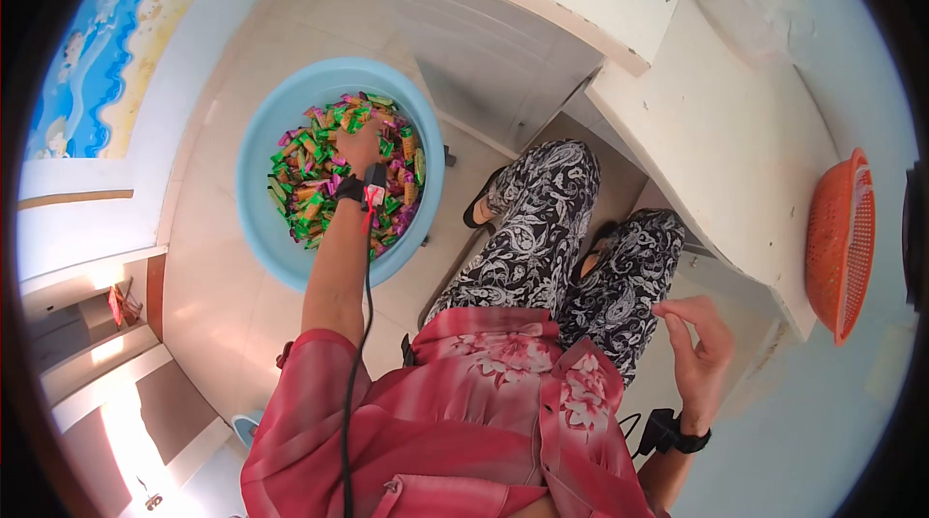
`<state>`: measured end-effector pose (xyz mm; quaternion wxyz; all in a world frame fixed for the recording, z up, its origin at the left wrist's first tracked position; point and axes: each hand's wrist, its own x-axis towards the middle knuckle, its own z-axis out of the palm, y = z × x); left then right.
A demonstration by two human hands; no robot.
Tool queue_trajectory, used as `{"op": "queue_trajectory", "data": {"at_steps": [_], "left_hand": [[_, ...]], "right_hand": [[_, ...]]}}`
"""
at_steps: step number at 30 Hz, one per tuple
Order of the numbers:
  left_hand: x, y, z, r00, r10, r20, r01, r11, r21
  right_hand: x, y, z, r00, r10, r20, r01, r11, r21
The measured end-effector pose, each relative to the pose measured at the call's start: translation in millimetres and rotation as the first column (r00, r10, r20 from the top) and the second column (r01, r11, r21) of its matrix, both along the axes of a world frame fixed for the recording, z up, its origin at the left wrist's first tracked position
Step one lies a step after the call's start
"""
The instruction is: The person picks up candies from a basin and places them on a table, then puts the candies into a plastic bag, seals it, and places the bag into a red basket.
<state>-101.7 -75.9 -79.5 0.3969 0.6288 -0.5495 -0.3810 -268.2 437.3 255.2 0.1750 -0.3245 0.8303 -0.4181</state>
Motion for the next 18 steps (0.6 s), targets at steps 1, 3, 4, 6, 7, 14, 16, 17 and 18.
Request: {"op": "queue_trajectory", "data": {"at_steps": [1, 3, 4, 6, 7, 14, 16, 17, 18], "left_hand": [[-1, 6, 7, 0.997, 0.019, -0.074, -0.015, 0.998, 0.063], [-2, 28, 41, 0.967, 0.043, -0.253, 0.025, 0.965, 0.261], [5, 42, 68, 0.967, -0.104, -0.233, 0.17, 0.944, 0.282], [21, 71, 111, 0.847, -0.53, -0.047, 0.524, 0.815, 0.247], [19, 87, 128, 0.781, -0.606, -0.152, 0.623, 0.738, 0.259], [-58, 228, 239, 0.399, -0.267, -0.877, 0.865, 0.428, 0.263], [-76, 258, 255, 0.344, -0.233, -0.91, 0.902, 0.353, 0.25], [-84, 266, 259, 0.28, -0.222, -0.934, 0.933, 0.292, 0.21], [-89, 273, 263, 0.219, -0.206, -0.954, 0.957, 0.234, 0.169]], "right_hand": [[1, -1, -3, 1.0, 0.019, 0.004, -0.019, 1.0, -0.009], [2, -4, -9, 0.999, 0.052, 0.011, -0.052, 0.998, -0.024], [1, -7, -11, 0.997, 0.071, 0.013, -0.071, 0.997, -0.033], [1, -13, -16, 0.995, 0.103, 0.016, -0.102, 0.994, -0.043], [-1, -17, -18, 0.99, 0.141, 0.008, -0.14, 0.988, -0.069], [0, -68, -27, 0.972, 0.222, -0.078, -0.235, 0.931, -0.279], [0, -72, -18, 0.971, 0.22, -0.09, -0.237, 0.913, -0.332], [1, -69, -13, 0.978, 0.194, -0.083, -0.21, 0.931, -0.298], [1, -65, -9, 0.983, 0.17, -0.073, -0.184, 0.947, -0.265]]}}
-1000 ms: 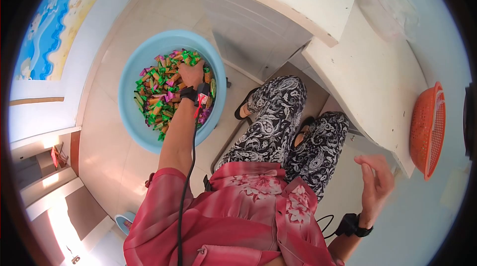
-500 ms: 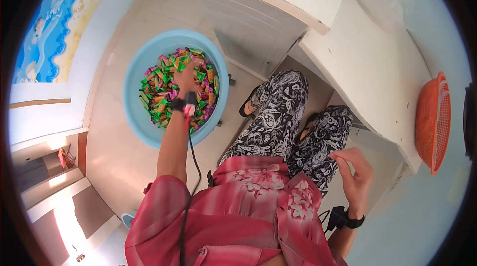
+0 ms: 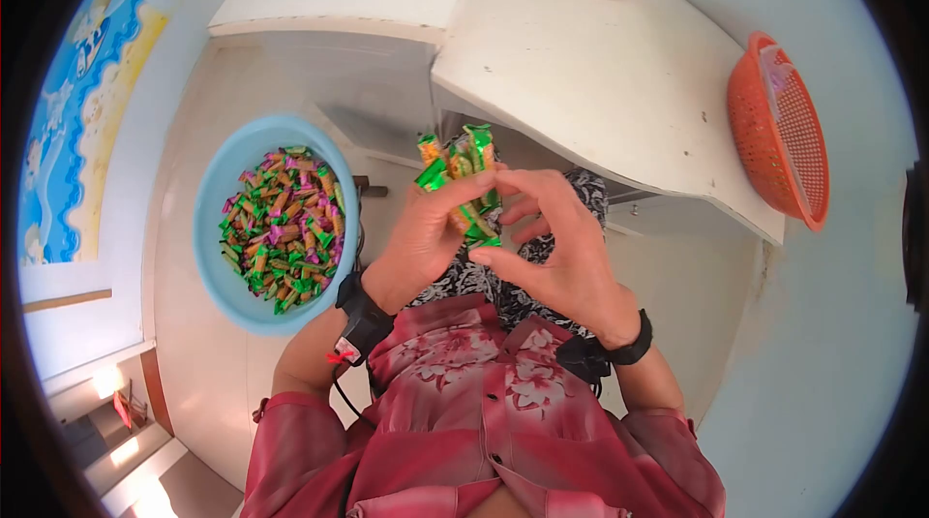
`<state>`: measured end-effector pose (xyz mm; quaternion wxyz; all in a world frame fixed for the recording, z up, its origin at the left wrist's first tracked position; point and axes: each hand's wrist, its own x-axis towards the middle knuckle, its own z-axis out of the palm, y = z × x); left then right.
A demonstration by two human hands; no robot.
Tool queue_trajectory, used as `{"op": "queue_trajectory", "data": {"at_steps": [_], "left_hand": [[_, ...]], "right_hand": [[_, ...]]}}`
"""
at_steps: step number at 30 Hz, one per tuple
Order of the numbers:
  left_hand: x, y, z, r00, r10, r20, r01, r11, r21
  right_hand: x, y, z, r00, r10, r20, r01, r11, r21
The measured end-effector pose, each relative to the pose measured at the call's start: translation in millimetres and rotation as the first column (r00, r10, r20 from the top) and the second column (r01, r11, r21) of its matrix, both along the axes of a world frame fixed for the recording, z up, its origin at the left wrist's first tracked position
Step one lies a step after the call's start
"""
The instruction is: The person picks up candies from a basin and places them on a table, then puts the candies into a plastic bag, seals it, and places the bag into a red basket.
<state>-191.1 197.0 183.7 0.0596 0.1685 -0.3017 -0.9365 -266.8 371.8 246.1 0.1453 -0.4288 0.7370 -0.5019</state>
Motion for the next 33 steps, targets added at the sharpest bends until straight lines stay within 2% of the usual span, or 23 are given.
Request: {"op": "queue_trajectory", "data": {"at_steps": [1, 2, 5, 6, 9, 10, 13, 14, 18, 20, 22, 24, 27, 30, 33], "left_hand": [[-6, 6, 6, 0.997, -0.052, -0.052, 0.053, 0.998, 0.029], [-13, 12, 19, 0.996, -0.087, -0.025, 0.088, 0.993, 0.078], [-34, 24, 39, 0.988, -0.146, 0.042, 0.147, 0.989, -0.006], [-43, 27, 35, 0.988, -0.151, 0.045, 0.153, 0.987, -0.052], [-69, 35, 31, 0.985, -0.162, -0.053, 0.154, 0.98, -0.129], [-76, 34, 37, 0.98, -0.196, -0.047, 0.185, 0.967, -0.172], [-101, 32, 43, 0.972, -0.234, -0.024, 0.228, 0.961, -0.16], [-113, 30, 51, 0.957, -0.29, -0.025, 0.285, 0.951, -0.12], [-142, 15, 55, 0.965, -0.257, -0.045, 0.252, 0.963, -0.094], [-149, 11, 53, 0.968, -0.251, -0.023, 0.235, 0.933, -0.273], [-153, 6, 53, 0.975, -0.221, 0.003, 0.211, 0.931, -0.298], [-155, -1, 55, 0.985, -0.17, 0.04, 0.175, 0.969, -0.177], [-155, -5, 56, 0.99, -0.094, 0.106, 0.12, 0.953, -0.277], [-143, -6, 54, 0.995, -0.099, 0.025, 0.1, 0.899, -0.426], [-124, -7, 65, 0.999, -0.036, 0.006, 0.034, 0.858, -0.513]], "right_hand": [[0, 3, 2, 1.0, -0.024, 0.003, 0.024, 0.999, 0.035], [-2, 6, -3, 0.997, -0.055, -0.06, 0.057, 0.998, 0.025], [-4, 12, -4, 0.971, -0.198, -0.138, 0.196, 0.98, -0.025], [-4, 12, -2, 0.963, -0.254, -0.089, 0.252, 0.967, -0.035], [-30, 21, -12, 0.911, -0.349, -0.221, 0.312, 0.932, -0.184], [-35, 20, -8, 0.915, -0.386, -0.115, 0.364, 0.915, -0.177], [-58, 18, -7, 0.909, -0.412, 0.058, 0.414, 0.884, -0.219], [-67, 18, -12, 0.89, -0.455, 0.018, 0.446, 0.863, -0.236], [-104, 22, -29, 0.855, -0.505, 0.116, 0.518, 0.83, -0.208], [-120, 27, -46, 0.846, -0.534, 0.011, 0.522, 0.823, -0.224], [-129, 30, -54, 0.808, -0.581, -0.095, 0.561, 0.809, -0.176], [-133, 30, -54, 0.747, -0.632, -0.206, 0.633, 0.771, -0.072], [-136, 27, -53, 0.697, -0.674, -0.245, 0.699, 0.715, 0.023], [-139, 24, -52, 0.677, -0.681, -0.279, 0.718, 0.694, 0.048], [-141, 23, -49, 0.675, -0.658, -0.336, 0.716, 0.694, 0.08]]}}
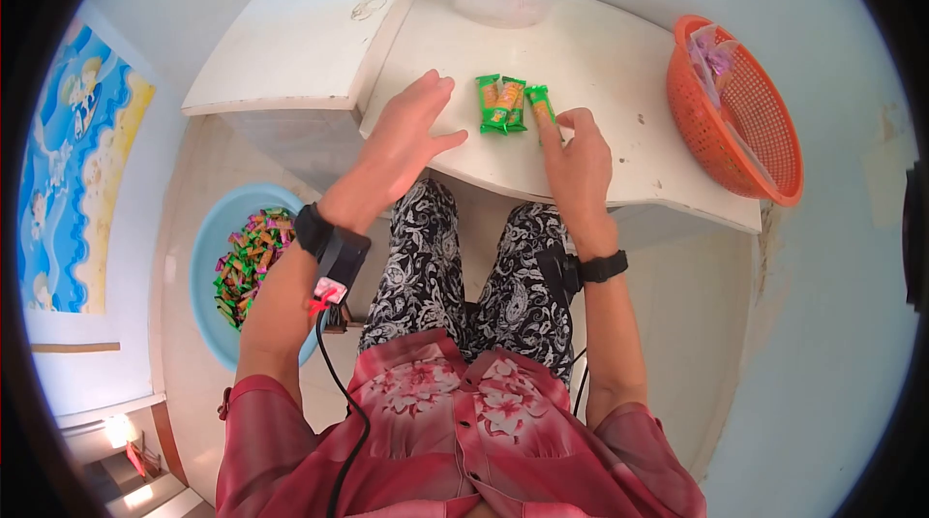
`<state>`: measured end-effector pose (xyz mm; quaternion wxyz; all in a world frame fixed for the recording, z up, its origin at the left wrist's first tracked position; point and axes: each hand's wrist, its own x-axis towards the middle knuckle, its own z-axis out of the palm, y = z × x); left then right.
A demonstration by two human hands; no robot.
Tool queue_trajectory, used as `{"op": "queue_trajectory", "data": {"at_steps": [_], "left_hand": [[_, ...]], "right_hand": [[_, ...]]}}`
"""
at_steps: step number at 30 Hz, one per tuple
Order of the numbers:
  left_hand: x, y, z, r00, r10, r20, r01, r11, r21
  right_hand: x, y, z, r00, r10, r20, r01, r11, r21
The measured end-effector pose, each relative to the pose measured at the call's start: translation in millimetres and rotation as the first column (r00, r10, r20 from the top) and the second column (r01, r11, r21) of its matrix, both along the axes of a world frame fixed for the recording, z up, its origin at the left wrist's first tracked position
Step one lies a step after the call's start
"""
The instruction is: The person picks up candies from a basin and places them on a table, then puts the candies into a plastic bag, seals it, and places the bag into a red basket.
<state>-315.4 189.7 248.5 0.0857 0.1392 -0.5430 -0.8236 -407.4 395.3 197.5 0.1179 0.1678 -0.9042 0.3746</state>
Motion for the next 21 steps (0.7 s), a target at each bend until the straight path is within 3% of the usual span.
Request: {"op": "queue_trajectory", "data": {"at_steps": [3, 7, 10, 13, 16, 20, 21], "left_hand": [[26, -40, -6, 0.989, -0.113, -0.092, 0.124, 0.984, 0.125], [80, -99, -18, 1.0, 0.026, 0.011, -0.024, 0.992, -0.127], [129, -124, -19, 0.971, 0.169, 0.17, -0.08, 0.896, -0.436], [173, -150, -47, 0.912, 0.291, 0.29, -0.12, 0.863, -0.49], [208, -181, -85, 0.872, 0.355, 0.337, -0.152, 0.851, -0.503], [237, -195, -114, 0.855, 0.385, 0.349, -0.213, 0.872, -0.44], [242, -199, -118, 0.835, 0.404, 0.373, -0.247, 0.881, -0.403]], "right_hand": [[0, 14, -19, 0.935, 0.03, -0.352, -0.053, 0.997, -0.056], [37, 34, -18, 0.956, 0.157, -0.247, -0.219, 0.943, -0.25], [74, 43, -22, 0.944, 0.316, -0.096, -0.33, 0.889, -0.317], [108, 46, -24, 0.869, 0.475, 0.139, -0.416, 0.853, -0.314], [122, 42, -24, 0.716, 0.649, 0.257, -0.585, 0.759, -0.287], [128, 33, -11, 0.617, 0.741, 0.265, -0.723, 0.666, -0.183], [128, 33, -3, 0.578, 0.754, 0.312, -0.718, 0.652, -0.244]]}}
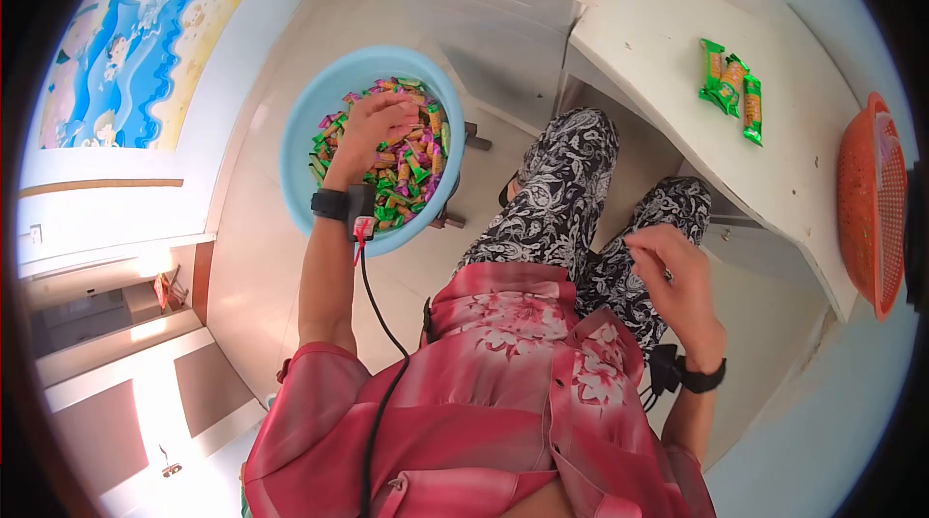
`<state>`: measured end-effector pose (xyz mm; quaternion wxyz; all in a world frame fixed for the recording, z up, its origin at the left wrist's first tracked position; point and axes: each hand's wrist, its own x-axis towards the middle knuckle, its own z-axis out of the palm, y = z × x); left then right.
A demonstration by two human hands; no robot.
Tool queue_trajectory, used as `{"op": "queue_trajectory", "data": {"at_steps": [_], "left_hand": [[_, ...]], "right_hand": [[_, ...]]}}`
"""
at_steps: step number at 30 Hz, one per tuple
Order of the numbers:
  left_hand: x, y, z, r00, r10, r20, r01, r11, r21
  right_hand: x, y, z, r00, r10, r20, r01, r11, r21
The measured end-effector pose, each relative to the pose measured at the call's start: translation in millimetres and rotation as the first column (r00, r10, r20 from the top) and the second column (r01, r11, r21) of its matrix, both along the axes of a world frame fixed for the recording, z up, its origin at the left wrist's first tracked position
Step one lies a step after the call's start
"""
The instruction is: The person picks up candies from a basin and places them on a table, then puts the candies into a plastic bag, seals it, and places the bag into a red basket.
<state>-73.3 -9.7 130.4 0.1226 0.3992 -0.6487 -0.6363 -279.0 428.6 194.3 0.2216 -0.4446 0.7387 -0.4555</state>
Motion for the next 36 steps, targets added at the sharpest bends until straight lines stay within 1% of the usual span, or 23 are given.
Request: {"op": "queue_trajectory", "data": {"at_steps": [1, 2, 5, 6, 8, 9, 10, 11, 12, 13, 14, 15, 16, 17, 18, 20, 21, 24, 26, 27, 30, 33, 36], "left_hand": [[3, -3, 0, 0.999, 0.041, 0.01, -0.041, 0.998, 0.044], [7, -15, -3, 0.997, 0.067, -0.035, -0.062, 0.991, 0.121], [27, -81, -15, 0.991, -0.032, -0.131, 0.056, 0.981, 0.184], [36, -105, -19, 0.992, 0.03, -0.121, -0.006, 0.982, 0.19], [48, -153, -26, 0.982, 0.151, -0.11, -0.13, 0.975, 0.181], [53, -163, -26, 0.988, 0.096, -0.118, -0.077, 0.985, 0.156], [62, -175, -28, 0.992, 0.043, -0.122, -0.027, 0.991, 0.13], [71, -182, -31, 0.992, -0.011, -0.127, 0.024, 0.994, 0.104], [70, -182, -44, 0.849, -0.475, 0.23, 0.526, 0.724, -0.446], [71, -187, -60, 0.693, -0.473, 0.544, 0.633, 0.039, -0.773], [67, -158, -65, 0.73, -0.588, 0.348, 0.683, 0.617, -0.392], [63, -129, -69, 0.916, -0.359, 0.176, 0.342, 0.932, 0.121], [64, -104, -76, 0.846, -0.476, 0.239, 0.487, 0.873, 0.012], [66, -77, -82, 0.738, -0.558, 0.379, 0.656, 0.725, -0.21], [70, -55, -86, 0.612, -0.582, 0.535, 0.79, 0.488, -0.372], [88, -20, -73, 0.536, -0.536, 0.652, 0.836, 0.446, -0.32], [95, -6, -68, 0.491, -0.512, 0.704, 0.858, 0.422, -0.292], [129, 11, -81, 0.563, -0.347, 0.75, 0.806, 0.432, -0.406], [136, 20, -92, 0.571, -0.248, 0.782, 0.777, 0.469, -0.419], [136, 22, -98, 0.571, -0.203, 0.795, 0.764, 0.486, -0.425], [127, 27, -102, 0.53, -0.198, 0.825, 0.737, 0.587, -0.333], [137, 17, -124, 0.602, -0.255, 0.757, 0.751, 0.501, -0.429], [141, 2, -144, 0.583, -0.223, 0.781, 0.76, 0.489, -0.428]], "right_hand": [[1, 2, 11, 0.996, 0.018, 0.084, -0.018, 1.0, -0.003], [2, 6, 23, 0.984, 0.035, 0.175, -0.034, 0.999, -0.004], [-9, 39, 71, 0.979, 0.099, 0.179, -0.107, 0.994, 0.037], [-13, 52, 89, 0.975, 0.119, 0.187, -0.131, 0.99, 0.058], [-9, 75, 128, 0.939, 0.017, 0.342, -0.071, 0.987, 0.146], [-8, 84, 147, 0.927, -0.016, 0.375, -0.081, 0.967, 0.24], [-6, 90, 159, 0.939, 0.067, 0.336, -0.151, 0.961, 0.232], [-5, 88, 160, 0.932, 0.127, 0.339, -0.207, 0.956, 0.21], [-3, 86, 161, 0.921, 0.187, 0.342, -0.261, 0.947, 0.186], [-1, 79, 157, 0.897, 0.225, 0.381, -0.298, 0.944, 0.144], [1, 73, 151, 0.873, 0.262, 0.412, -0.33, 0.938, 0.102], [3, 65, 141, 0.896, 0.232, 0.378, -0.29, 0.951, 0.105], [6, 54, 123, 0.911, 0.212, 0.352, -0.263, 0.96, 0.101], [7, 45, 104, 0.921, 0.197, 0.336, -0.242, 0.966, 0.096], [5, 38, 89, 0.934, 0.196, 0.298, -0.238, 0.965, 0.113], [6, 30, 66, 0.96, 0.172, 0.22, -0.208, 0.967, 0.149], [7, 29, 60, 0.956, 0.188, 0.226, -0.228, 0.96, 0.164], [12, 27, 55, 0.944, 0.213, 0.253, -0.265, 0.945, 0.194], [14, 27, 55, 0.94, 0.188, 0.284, -0.253, 0.944, 0.212], [14, 28, 53, 0.946, 0.181, 0.269, -0.241, 0.947, 0.21], [15, 30, 49, 0.956, 0.156, 0.247, -0.212, 0.952, 0.22], [15, 30, 48, 0.96, 0.14, 0.241, -0.196, 0.954, 0.228], [13, 31, 47, 0.967, 0.09, 0.239, -0.148, 0.96, 0.237]]}}
